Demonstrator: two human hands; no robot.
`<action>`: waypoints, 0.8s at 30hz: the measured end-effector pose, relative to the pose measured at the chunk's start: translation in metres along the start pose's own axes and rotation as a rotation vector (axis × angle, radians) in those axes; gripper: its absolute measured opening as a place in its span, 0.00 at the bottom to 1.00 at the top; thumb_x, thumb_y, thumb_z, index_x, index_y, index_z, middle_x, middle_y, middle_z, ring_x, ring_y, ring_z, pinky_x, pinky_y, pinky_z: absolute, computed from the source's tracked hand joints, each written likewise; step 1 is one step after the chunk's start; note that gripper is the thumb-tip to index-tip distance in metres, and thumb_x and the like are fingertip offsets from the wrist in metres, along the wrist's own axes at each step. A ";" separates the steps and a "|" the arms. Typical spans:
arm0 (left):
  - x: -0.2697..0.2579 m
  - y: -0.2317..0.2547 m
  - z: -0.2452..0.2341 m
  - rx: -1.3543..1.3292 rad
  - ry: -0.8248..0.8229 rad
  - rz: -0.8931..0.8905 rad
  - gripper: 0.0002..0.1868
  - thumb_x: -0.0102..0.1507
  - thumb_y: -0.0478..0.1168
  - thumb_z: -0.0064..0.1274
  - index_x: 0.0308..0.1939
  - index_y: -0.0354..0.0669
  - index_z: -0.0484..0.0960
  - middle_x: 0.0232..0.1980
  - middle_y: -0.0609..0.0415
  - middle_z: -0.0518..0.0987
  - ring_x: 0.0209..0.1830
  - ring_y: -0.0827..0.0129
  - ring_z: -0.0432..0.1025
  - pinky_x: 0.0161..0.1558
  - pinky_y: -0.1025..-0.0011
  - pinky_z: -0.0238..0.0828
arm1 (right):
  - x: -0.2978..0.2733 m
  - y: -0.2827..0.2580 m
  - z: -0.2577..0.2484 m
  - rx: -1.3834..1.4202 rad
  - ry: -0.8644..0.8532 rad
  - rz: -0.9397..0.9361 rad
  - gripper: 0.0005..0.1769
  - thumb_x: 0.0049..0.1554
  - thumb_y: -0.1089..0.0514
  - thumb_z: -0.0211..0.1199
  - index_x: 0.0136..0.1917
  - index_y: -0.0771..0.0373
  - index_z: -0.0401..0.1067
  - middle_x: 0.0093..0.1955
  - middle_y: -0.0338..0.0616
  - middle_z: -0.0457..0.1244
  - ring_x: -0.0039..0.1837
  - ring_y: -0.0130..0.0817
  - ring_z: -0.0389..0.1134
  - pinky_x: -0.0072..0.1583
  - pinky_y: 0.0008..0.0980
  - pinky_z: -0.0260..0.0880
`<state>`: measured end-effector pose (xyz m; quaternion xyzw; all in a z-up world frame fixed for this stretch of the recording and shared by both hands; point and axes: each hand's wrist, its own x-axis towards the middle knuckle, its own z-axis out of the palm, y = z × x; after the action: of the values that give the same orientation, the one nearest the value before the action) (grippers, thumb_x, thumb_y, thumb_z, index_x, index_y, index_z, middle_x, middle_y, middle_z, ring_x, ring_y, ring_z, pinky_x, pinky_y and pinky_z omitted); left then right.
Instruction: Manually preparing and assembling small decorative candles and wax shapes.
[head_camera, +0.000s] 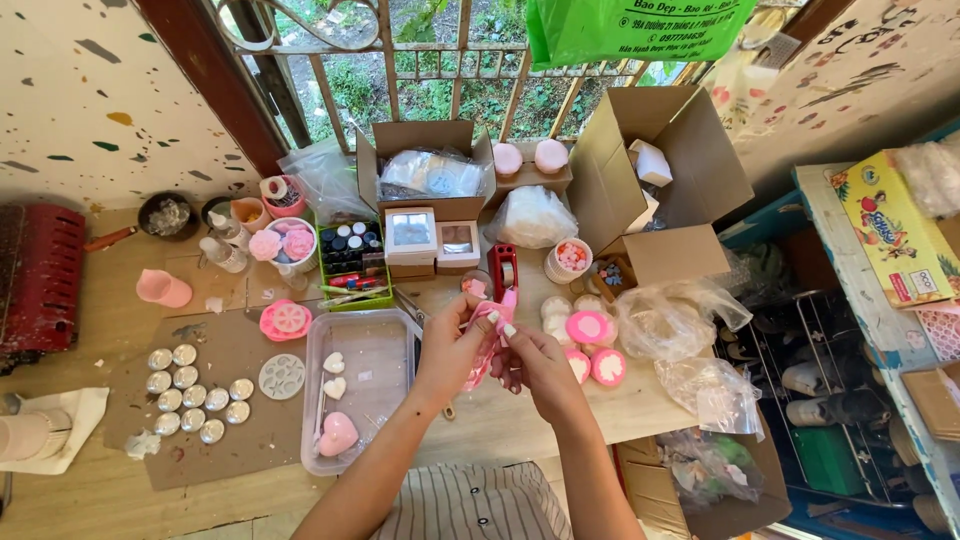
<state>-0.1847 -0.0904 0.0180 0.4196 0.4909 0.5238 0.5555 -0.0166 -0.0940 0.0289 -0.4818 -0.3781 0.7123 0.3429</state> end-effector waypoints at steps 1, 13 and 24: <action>0.000 0.003 -0.001 0.022 0.021 -0.020 0.05 0.66 0.36 0.56 0.42 0.35 0.81 0.32 0.57 0.81 0.31 0.80 0.71 0.32 0.75 0.71 | -0.003 -0.004 0.002 0.043 -0.023 0.021 0.19 0.65 0.46 0.53 0.45 0.64 0.70 0.34 0.44 0.65 0.31 0.27 0.63 0.32 0.24 0.58; -0.003 0.016 -0.002 0.071 0.074 0.010 0.08 0.63 0.34 0.61 0.44 0.36 0.83 0.36 0.57 0.84 0.33 0.81 0.73 0.36 0.78 0.72 | 0.010 0.014 -0.002 0.261 -0.125 0.199 0.29 0.68 0.42 0.42 0.41 0.67 0.70 0.32 0.48 0.64 0.23 0.27 0.54 0.26 0.24 0.49; -0.003 0.021 -0.003 0.123 0.143 -0.020 0.06 0.65 0.33 0.57 0.43 0.36 0.77 0.34 0.56 0.84 0.32 0.80 0.74 0.35 0.75 0.74 | 0.008 0.017 0.003 0.223 -0.127 0.115 0.24 0.66 0.45 0.53 0.43 0.68 0.71 0.33 0.44 0.63 0.25 0.24 0.54 0.28 0.23 0.50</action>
<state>-0.1912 -0.0911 0.0386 0.4095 0.5649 0.5155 0.4975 -0.0240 -0.0964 0.0117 -0.4154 -0.2894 0.7974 0.3283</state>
